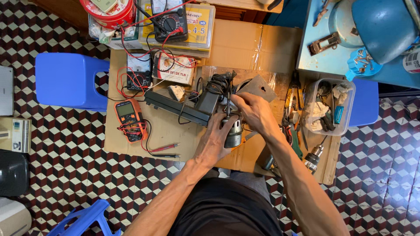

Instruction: The person disassembles a small electrical motor, removes the rotor, and uses a multimeter to test the windings. They then reassemble the motor and continue testing the electrical connections.

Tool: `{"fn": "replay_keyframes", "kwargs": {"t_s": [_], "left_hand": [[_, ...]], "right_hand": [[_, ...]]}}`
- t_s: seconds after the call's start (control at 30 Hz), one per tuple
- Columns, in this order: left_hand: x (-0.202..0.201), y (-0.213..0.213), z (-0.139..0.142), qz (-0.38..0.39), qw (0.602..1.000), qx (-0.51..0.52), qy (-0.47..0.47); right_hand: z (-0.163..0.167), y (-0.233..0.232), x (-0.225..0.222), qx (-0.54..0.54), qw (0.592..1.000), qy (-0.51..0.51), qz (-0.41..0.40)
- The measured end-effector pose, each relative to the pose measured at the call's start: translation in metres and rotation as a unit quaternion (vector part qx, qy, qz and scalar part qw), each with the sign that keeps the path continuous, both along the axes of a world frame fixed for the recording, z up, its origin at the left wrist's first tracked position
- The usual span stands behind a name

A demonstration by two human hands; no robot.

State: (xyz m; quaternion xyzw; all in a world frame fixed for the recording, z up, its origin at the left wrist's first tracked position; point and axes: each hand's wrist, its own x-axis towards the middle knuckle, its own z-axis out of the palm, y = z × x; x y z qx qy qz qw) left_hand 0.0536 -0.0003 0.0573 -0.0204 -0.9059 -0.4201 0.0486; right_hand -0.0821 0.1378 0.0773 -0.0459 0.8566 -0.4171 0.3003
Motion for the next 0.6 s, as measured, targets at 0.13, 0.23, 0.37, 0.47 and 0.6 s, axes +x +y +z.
{"fn": "replay_keyframes", "kwargs": {"t_s": [0.13, 0.23, 0.37, 0.47, 0.6], "left_hand": [[0.003, 0.0, 0.005, 0.001, 1.0, -0.016, 0.008], [0.004, 0.001, 0.006, 0.001, 1.0, -0.016, -0.016], [0.005, 0.003, 0.005, 0.002, 0.999, -0.035, -0.019], [0.004, 0.005, 0.003, -0.016, 0.998, -0.028, -0.057], [0.006, 0.013, 0.003, 0.011, 1.0, -0.007, 0.002]], "right_hand": [[-0.015, -0.029, -0.031, -0.014, 0.996, -0.028, 0.079], [-0.024, -0.026, -0.026, -0.029, 0.996, -0.005, 0.081], [-0.026, -0.022, -0.016, -0.008, 0.998, 0.015, 0.056], [-0.024, -0.023, -0.014, 0.003, 0.999, 0.031, 0.04], [-0.025, -0.029, -0.013, 0.033, 0.995, 0.085, 0.041]]}}
